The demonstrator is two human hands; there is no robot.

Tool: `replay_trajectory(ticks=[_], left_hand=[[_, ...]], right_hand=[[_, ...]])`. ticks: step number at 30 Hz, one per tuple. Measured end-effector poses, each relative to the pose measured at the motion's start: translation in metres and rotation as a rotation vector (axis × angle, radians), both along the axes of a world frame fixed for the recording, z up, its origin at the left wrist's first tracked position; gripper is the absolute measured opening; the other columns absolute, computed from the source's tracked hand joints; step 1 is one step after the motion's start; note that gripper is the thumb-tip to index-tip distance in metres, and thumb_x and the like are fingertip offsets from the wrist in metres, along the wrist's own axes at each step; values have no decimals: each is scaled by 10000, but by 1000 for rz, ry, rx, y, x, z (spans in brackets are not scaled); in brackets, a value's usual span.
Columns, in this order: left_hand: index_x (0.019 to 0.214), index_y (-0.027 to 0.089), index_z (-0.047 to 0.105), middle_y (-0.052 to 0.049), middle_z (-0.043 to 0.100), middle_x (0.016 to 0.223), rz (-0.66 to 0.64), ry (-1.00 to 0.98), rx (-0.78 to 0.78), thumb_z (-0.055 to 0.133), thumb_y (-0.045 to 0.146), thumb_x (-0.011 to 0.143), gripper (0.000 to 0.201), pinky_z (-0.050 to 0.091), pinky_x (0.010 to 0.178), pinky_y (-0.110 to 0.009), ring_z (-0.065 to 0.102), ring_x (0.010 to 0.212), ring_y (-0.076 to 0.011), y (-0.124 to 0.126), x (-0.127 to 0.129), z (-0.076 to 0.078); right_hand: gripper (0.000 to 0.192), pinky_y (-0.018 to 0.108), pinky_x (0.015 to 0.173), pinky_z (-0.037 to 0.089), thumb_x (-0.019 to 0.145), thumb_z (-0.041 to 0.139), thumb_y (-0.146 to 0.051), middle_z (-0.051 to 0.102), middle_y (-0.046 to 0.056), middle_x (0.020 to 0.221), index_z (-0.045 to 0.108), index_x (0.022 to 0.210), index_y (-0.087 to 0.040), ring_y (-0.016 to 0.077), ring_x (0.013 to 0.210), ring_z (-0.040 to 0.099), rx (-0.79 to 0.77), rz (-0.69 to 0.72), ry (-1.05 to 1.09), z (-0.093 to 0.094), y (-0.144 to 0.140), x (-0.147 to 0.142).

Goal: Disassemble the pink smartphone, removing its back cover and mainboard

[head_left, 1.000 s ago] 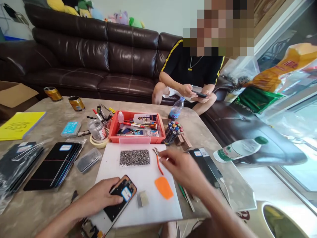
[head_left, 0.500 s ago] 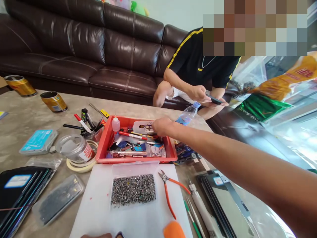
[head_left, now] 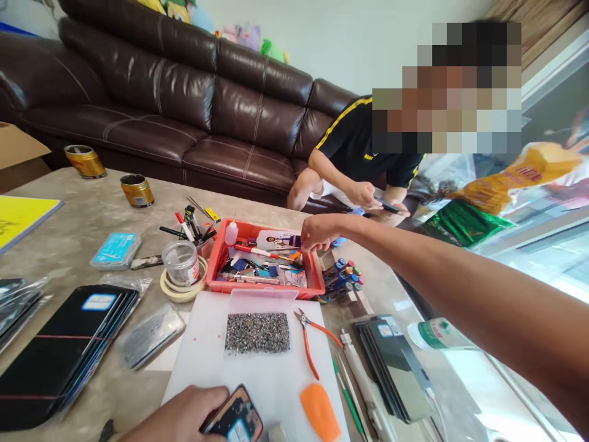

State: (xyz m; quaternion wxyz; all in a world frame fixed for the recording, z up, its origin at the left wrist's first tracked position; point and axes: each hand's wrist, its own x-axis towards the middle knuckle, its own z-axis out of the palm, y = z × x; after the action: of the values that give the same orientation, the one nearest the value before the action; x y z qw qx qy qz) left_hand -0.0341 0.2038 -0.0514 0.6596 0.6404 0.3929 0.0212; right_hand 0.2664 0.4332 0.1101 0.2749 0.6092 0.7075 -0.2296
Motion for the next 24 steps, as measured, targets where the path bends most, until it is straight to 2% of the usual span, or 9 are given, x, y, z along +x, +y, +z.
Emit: replay_trajectory(ticks=[3, 6, 9, 10, 12, 15, 17, 20, 24], left_hand=[[929, 207, 718, -6, 745, 907, -13, -7, 49, 646, 347, 761, 230, 418, 688, -270, 634, 858, -240, 0, 2, 4], [887, 189, 703, -19, 741, 891, 8, 17, 128, 657, 364, 758, 222, 428, 722, -291, 647, 884, -263, -2, 4, 2], [977, 168, 730, -57, 769, 966, 118, -43, 91, 709, 448, 761, 355, 466, 785, -327, 676, 947, -299, -9, 4, 5], [1040, 162, 734, -70, 778, 1010, 191, -85, 44, 739, 479, 751, 428, 481, 809, -337, 685, 975, -305, -13, 4, 8], [1141, 160, 723, -91, 787, 1079, 366, -166, -71, 807, 517, 717, 561, 513, 828, -348, 702, 999, -304, -25, 4, 16], [1196, 181, 704, -93, 800, 1055, 651, -293, -236, 885, 503, 674, 640, 562, 757, -347, 735, 892, -278, -52, 3, 31], [1171, 194, 712, -74, 807, 985, 849, -368, -305, 924, 441, 640, 622, 586, 710, -339, 743, 798, -252, -73, 3, 40], [1092, 196, 741, -42, 808, 912, 1042, -414, -328, 951, 346, 600, 556, 601, 655, -304, 730, 699, -205, -106, 3, 48], [1026, 191, 759, -18, 800, 862, 1136, -426, -320, 947, 279, 604, 470, 577, 580, -241, 714, 658, -167, -140, 4, 52]], right_hand=[[259, 209, 709, 532, 925, 716, -275, 718, 47, 757, 758, 949, -20, 119, 714, 677, 24, -147, 149, 36, -35, 10], [215, 258, 692, 579, 867, 775, -296, 691, 38, 728, 758, 879, -82, 150, 701, 667, 36, -278, 321, 68, -87, 29], [275, 267, 682, 598, 812, 804, -385, 684, 28, 747, 755, 891, -126, 154, 712, 655, 44, -344, 459, 76, -154, 53], [288, 262, 677, 596, 804, 801, -406, 679, 24, 742, 750, 885, -134, 151, 707, 652, 46, -382, 521, 70, -179, 61], [262, 248, 661, 586, 828, 761, -407, 677, 20, 725, 730, 856, -148, 148, 690, 655, 74, -476, 600, 45, -229, 71], [172, 217, 623, 554, 893, 653, -290, 695, 19, 700, 707, 784, -169, 153, 680, 687, 181, -589, 481, -12, -299, 73], [177, 208, 599, 526, 888, 606, -200, 716, 29, 694, 709, 749, -167, 155, 666, 699, 212, -630, 424, -52, -333, 66], [209, 226, 643, 501, 877, 584, -158, 739, 48, 699, 730, 727, -167, 170, 704, 711, 288, -656, 316, -98, -361, 54], [183, 266, 721, 484, 837, 613, -166, 783, 72, 815, 781, 776, -210, 221, 858, 733, 365, -627, 219, -130, -369, 42]])
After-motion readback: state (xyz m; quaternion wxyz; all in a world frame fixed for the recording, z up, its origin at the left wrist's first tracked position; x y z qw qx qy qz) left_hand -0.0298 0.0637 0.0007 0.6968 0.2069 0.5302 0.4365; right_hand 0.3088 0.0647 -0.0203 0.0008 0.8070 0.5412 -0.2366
